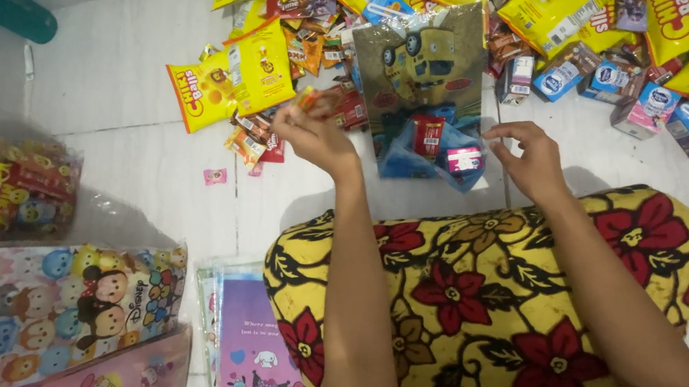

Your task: The person is sorting and packing small snack bags and sticker sheets into larger clear plastic bags on the floor.

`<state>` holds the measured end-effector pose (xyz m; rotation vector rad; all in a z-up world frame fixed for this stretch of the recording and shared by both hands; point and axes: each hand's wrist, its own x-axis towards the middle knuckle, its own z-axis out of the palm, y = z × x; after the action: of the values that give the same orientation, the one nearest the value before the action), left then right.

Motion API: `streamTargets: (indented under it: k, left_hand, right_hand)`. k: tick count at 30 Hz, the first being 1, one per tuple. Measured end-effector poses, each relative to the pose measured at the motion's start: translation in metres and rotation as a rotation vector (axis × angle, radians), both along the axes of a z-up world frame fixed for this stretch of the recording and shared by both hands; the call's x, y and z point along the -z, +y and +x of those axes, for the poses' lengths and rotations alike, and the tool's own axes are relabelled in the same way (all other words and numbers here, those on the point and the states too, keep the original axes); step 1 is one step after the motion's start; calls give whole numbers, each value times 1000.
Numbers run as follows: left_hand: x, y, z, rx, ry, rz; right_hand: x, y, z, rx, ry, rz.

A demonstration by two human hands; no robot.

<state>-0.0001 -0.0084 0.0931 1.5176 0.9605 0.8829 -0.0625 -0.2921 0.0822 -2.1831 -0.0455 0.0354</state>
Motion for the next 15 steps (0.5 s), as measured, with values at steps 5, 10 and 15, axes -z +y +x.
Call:
streamTargets:
  k: [5,10,15]
  left_hand:
    - [-27,-33,-18,438,-256,-114]
    - [-21,-58,-49,959,-150,-31]
    - [12,-55,-53,1114,237,145]
  right_hand:
    - [9,-5,-2,-29,-56,-8]
    - [7,-5,-6,-14,-35,-2]
    - [12,-10,-7,-8,-39,-22]
